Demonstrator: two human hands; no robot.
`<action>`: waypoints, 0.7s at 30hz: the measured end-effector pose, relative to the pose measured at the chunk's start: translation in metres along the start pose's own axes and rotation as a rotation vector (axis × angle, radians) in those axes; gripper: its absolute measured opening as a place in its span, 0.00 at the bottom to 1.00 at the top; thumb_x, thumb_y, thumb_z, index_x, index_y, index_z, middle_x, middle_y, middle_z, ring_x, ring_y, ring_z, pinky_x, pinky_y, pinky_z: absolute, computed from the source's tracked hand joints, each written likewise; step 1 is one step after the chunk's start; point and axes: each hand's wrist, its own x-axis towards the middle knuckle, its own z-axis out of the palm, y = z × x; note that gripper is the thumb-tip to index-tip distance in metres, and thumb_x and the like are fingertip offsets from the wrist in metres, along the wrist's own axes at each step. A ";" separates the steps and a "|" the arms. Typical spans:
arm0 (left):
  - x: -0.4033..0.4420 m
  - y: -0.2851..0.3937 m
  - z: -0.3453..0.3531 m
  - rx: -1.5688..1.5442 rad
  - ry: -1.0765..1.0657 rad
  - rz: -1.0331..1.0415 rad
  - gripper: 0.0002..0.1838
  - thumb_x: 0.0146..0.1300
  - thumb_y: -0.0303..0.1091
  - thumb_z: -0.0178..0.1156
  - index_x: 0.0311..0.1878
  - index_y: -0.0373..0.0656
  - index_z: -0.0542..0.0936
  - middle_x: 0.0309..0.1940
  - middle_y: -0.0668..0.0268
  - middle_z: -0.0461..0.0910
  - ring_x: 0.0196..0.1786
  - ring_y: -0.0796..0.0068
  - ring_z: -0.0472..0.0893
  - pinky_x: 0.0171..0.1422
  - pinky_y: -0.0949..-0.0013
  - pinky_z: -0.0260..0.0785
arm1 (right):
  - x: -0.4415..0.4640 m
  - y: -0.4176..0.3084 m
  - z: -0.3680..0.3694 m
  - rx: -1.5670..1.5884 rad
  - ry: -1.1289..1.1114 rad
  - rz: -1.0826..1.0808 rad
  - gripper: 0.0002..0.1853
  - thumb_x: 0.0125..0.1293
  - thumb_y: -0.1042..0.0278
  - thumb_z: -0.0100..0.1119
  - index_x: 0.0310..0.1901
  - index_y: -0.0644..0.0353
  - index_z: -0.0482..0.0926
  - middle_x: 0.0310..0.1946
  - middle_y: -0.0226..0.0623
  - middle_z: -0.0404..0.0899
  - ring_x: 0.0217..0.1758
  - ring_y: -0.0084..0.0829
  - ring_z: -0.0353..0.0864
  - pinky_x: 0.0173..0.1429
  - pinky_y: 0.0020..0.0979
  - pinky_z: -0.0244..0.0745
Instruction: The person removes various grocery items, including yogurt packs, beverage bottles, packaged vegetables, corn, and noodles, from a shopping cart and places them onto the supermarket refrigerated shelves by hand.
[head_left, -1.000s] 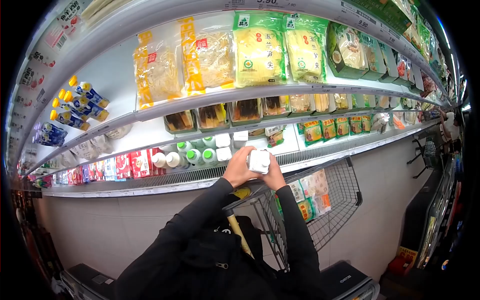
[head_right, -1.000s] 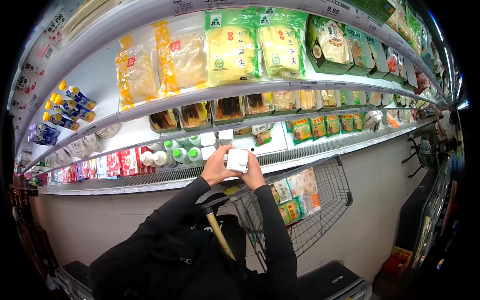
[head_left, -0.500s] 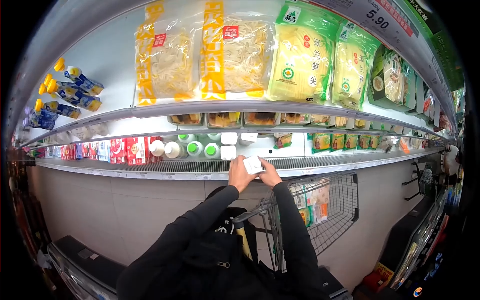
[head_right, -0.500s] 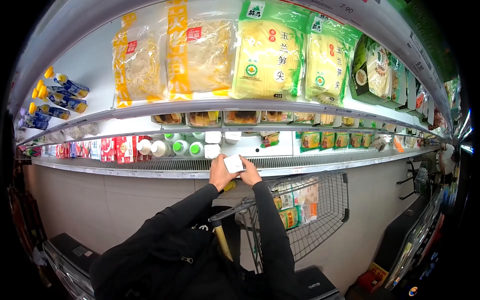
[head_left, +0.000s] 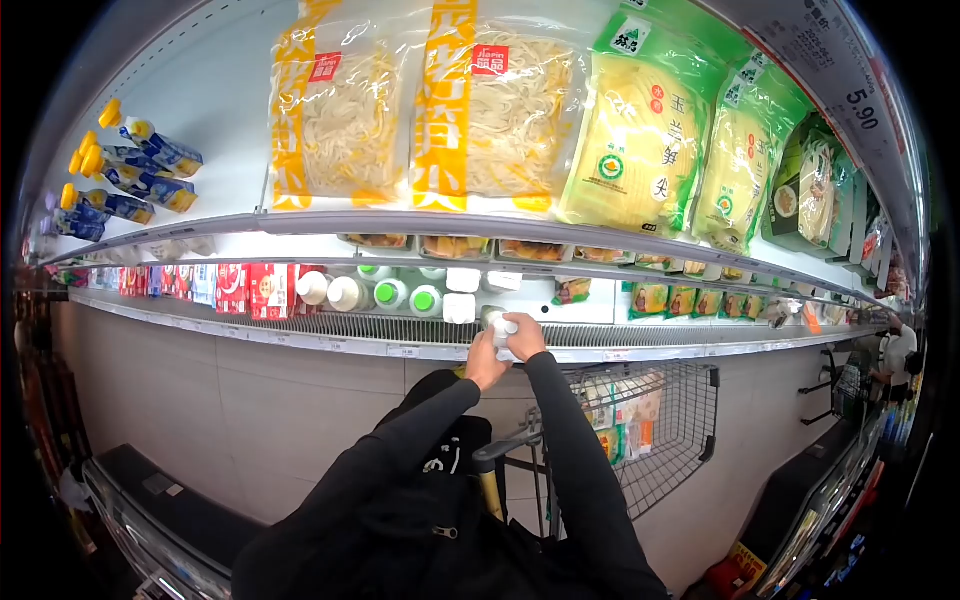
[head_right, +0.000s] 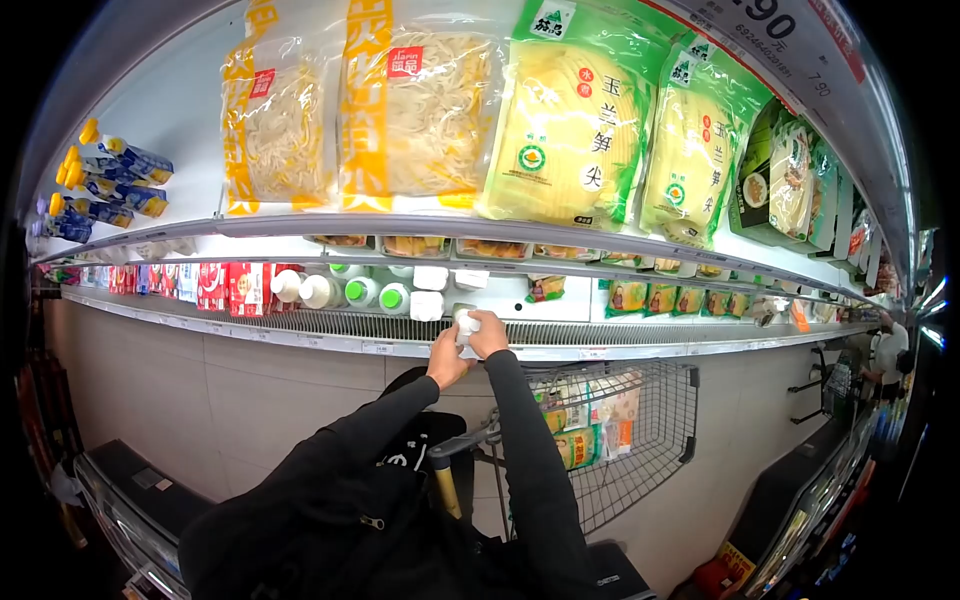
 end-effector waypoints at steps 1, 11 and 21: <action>-0.002 -0.003 0.000 0.001 0.000 -0.006 0.49 0.44 0.24 0.77 0.72 0.30 0.64 0.60 0.44 0.73 0.63 0.42 0.75 0.63 0.52 0.74 | 0.000 0.000 0.004 0.002 -0.005 0.003 0.23 0.51 0.80 0.58 0.52 0.64 0.85 0.55 0.51 0.84 0.63 0.51 0.80 0.70 0.41 0.72; 0.021 -0.033 -0.002 -0.033 -0.024 -0.027 0.57 0.48 0.24 0.77 0.78 0.29 0.53 0.74 0.44 0.60 0.75 0.48 0.66 0.74 0.58 0.70 | 0.012 0.001 0.020 0.019 -0.084 -0.058 0.29 0.54 0.79 0.64 0.62 0.60 0.80 0.69 0.52 0.69 0.71 0.52 0.70 0.74 0.42 0.68; 0.022 -0.041 -0.028 -0.271 -0.293 -0.047 0.60 0.47 0.33 0.78 0.79 0.29 0.51 0.77 0.37 0.58 0.78 0.46 0.63 0.76 0.58 0.65 | -0.041 0.001 -0.031 0.364 -0.154 0.106 0.32 0.64 0.79 0.59 0.71 0.62 0.70 0.69 0.48 0.72 0.69 0.50 0.77 0.64 0.37 0.78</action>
